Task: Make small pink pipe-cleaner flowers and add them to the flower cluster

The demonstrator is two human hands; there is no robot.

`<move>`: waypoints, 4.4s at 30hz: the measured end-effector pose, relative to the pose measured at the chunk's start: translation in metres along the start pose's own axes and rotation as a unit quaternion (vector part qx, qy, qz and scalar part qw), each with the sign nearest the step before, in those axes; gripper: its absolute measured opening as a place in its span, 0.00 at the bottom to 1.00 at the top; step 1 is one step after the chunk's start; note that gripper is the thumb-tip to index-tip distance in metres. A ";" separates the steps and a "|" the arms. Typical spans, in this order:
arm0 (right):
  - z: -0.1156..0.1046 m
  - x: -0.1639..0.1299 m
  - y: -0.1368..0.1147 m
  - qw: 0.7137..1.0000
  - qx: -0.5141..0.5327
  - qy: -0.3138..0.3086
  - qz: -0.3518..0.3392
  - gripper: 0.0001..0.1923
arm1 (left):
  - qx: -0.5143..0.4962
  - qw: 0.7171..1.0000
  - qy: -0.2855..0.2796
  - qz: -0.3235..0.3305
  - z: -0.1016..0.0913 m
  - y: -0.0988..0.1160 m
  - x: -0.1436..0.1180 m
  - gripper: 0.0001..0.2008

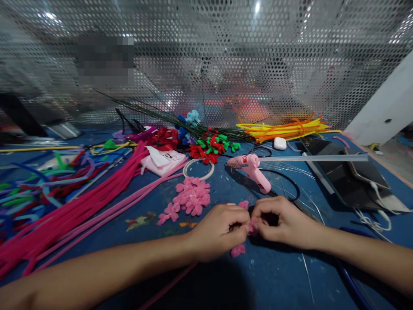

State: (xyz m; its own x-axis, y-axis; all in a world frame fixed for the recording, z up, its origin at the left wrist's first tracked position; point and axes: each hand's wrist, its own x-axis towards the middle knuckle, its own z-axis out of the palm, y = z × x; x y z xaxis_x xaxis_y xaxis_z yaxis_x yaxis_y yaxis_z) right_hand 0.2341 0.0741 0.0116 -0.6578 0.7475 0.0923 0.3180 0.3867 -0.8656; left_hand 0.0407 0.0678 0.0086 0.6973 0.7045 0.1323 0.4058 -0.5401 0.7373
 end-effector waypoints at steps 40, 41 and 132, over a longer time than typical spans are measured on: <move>-0.001 0.005 0.005 0.982 0.156 0.084 0.062 0.14 | -0.079 0.996 0.012 -0.038 -0.007 -0.003 0.005 0.14; 0.000 0.005 0.005 0.982 0.151 0.087 0.065 0.14 | -0.078 0.996 0.013 -0.040 -0.007 -0.003 0.005 0.14; 0.007 -0.007 -0.009 0.934 -0.198 0.220 -0.202 0.13 | -0.365 0.879 0.269 -0.146 -0.004 -0.022 0.014 0.07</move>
State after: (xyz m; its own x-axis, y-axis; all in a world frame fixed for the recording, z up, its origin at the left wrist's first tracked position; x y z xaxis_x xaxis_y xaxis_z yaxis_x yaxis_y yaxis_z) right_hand 0.2314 0.0617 0.0158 -0.4622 0.6134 0.6404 0.3900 0.7892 -0.4744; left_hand 0.0395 0.0911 -0.0031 0.1659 0.9860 0.0167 -0.1033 0.0005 0.9947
